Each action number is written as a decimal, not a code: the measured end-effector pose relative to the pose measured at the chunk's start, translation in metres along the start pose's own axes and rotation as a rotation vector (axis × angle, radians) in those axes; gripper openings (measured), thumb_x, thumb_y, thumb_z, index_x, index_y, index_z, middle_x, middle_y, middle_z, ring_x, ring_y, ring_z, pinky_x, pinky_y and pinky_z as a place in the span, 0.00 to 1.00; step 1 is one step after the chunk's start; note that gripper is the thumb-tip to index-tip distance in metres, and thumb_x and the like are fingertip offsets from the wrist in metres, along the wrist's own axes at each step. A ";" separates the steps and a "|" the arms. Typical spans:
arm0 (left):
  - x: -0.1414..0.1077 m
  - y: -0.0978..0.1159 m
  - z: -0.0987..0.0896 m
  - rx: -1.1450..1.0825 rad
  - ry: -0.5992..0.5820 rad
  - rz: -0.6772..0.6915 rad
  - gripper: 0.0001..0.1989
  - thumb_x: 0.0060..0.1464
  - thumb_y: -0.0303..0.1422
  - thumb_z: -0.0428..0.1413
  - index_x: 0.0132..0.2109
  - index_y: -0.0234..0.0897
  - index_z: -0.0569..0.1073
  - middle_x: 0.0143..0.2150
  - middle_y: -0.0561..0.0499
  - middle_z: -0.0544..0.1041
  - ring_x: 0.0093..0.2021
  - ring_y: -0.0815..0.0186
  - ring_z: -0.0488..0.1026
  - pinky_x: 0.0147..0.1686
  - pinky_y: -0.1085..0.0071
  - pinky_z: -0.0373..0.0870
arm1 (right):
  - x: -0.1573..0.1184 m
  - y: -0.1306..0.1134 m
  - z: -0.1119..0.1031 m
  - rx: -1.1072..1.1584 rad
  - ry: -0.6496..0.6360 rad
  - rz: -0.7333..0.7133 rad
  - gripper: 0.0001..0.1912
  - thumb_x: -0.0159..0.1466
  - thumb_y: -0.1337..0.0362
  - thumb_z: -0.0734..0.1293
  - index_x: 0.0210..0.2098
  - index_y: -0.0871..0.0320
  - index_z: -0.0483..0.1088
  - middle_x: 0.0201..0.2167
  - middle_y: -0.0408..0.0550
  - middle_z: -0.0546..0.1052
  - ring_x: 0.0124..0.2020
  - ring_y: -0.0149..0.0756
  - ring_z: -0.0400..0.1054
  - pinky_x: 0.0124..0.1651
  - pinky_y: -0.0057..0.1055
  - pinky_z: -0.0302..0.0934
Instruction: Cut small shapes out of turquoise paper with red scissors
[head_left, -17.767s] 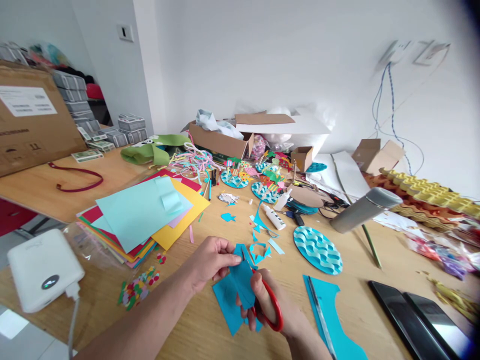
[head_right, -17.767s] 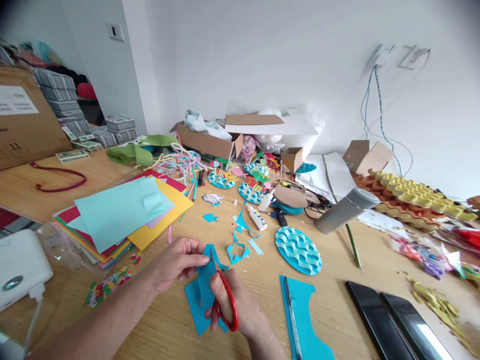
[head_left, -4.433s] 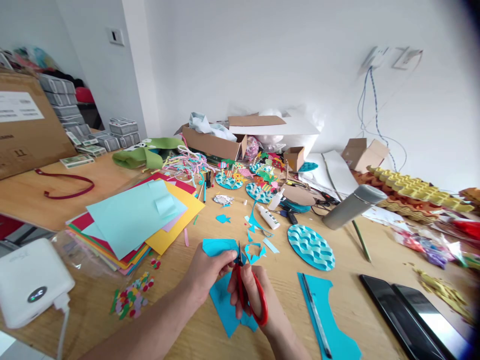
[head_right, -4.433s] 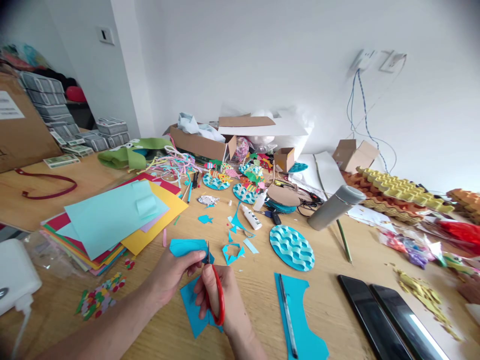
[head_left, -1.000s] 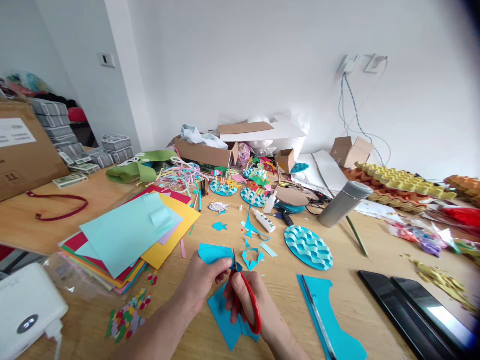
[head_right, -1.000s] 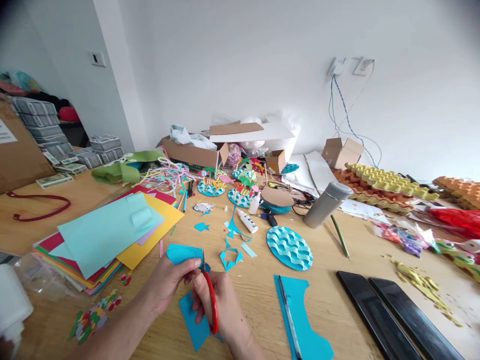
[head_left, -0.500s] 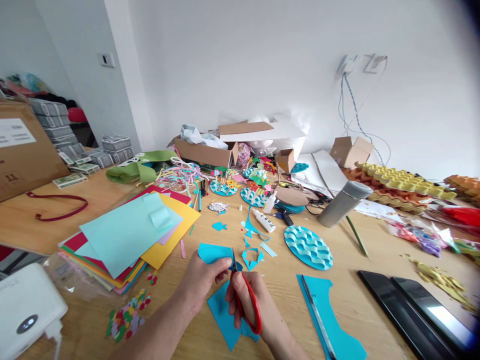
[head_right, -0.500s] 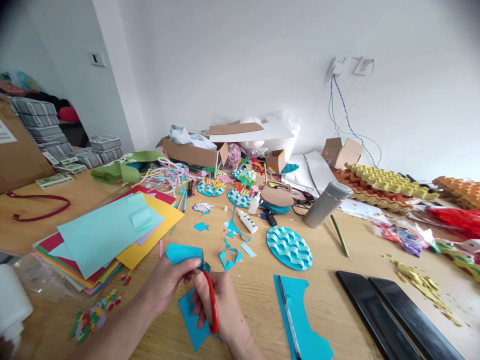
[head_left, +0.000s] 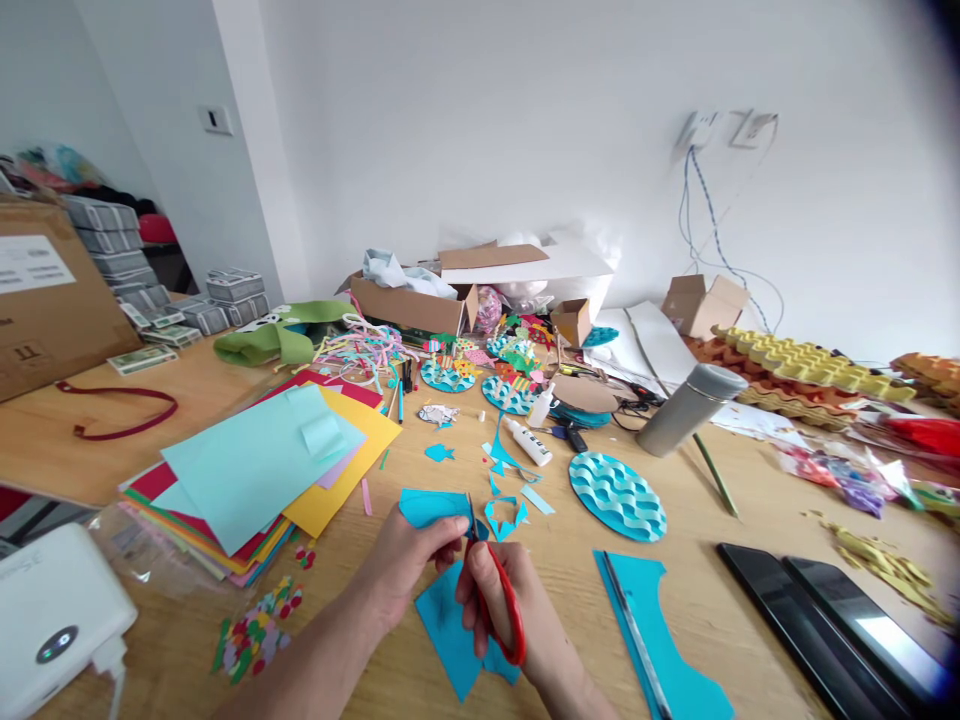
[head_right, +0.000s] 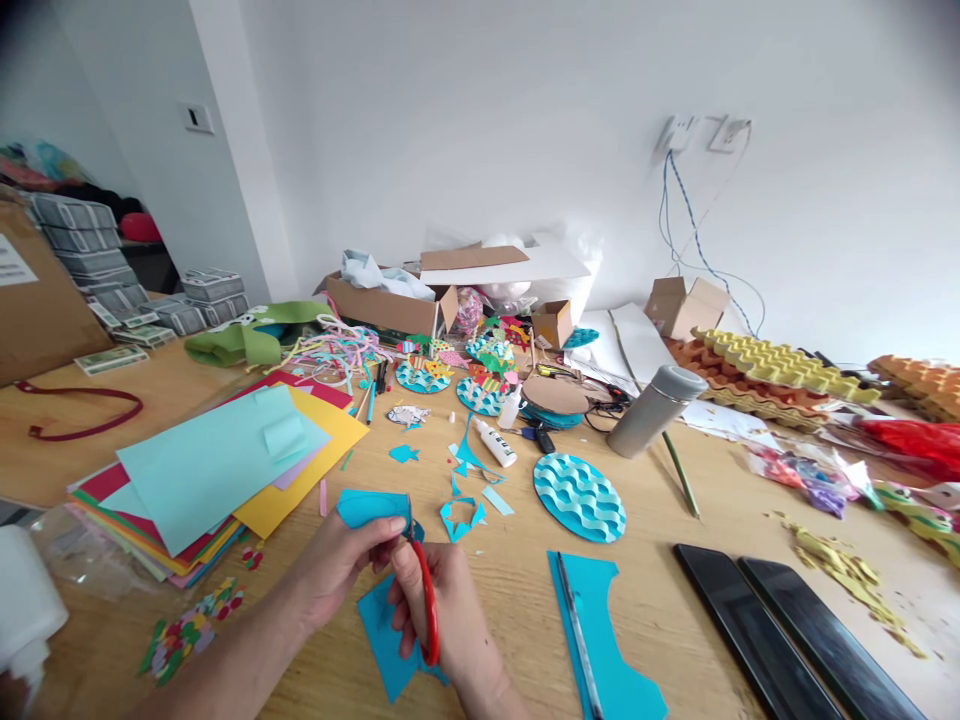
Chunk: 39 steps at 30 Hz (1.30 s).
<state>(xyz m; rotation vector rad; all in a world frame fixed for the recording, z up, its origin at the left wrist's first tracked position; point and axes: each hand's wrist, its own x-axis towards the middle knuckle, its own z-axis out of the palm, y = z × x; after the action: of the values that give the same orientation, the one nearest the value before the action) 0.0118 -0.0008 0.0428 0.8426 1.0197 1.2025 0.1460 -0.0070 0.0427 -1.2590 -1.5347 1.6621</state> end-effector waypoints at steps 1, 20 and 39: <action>-0.001 0.000 0.000 0.001 -0.028 -0.003 0.12 0.45 0.35 0.59 0.21 0.35 0.67 0.17 0.55 0.67 0.20 0.72 0.63 0.21 0.74 0.58 | 0.000 -0.001 0.000 -0.002 0.009 0.000 0.39 0.49 0.26 0.55 0.20 0.60 0.61 0.12 0.42 0.66 0.09 0.24 0.58 0.10 0.20 0.45; 0.002 0.001 0.002 -0.082 0.020 -0.053 0.13 0.41 0.36 0.62 0.19 0.33 0.69 0.16 0.53 0.69 0.15 0.71 0.65 0.14 0.76 0.56 | 0.001 0.002 0.003 0.037 -0.056 -0.045 0.41 0.51 0.27 0.54 0.25 0.63 0.66 0.16 0.45 0.67 0.12 0.26 0.60 0.13 0.21 0.49; 0.003 0.002 0.000 -0.045 0.047 -0.045 0.12 0.39 0.35 0.62 0.18 0.32 0.71 0.15 0.52 0.69 0.16 0.71 0.64 0.14 0.76 0.57 | 0.001 0.006 0.001 0.041 -0.054 -0.011 0.40 0.51 0.26 0.54 0.20 0.60 0.62 0.14 0.43 0.66 0.09 0.24 0.59 0.10 0.20 0.46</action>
<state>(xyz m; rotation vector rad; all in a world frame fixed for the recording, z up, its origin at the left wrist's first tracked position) 0.0111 0.0021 0.0446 0.7552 1.0407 1.2081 0.1455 -0.0079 0.0366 -1.1908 -1.5282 1.7250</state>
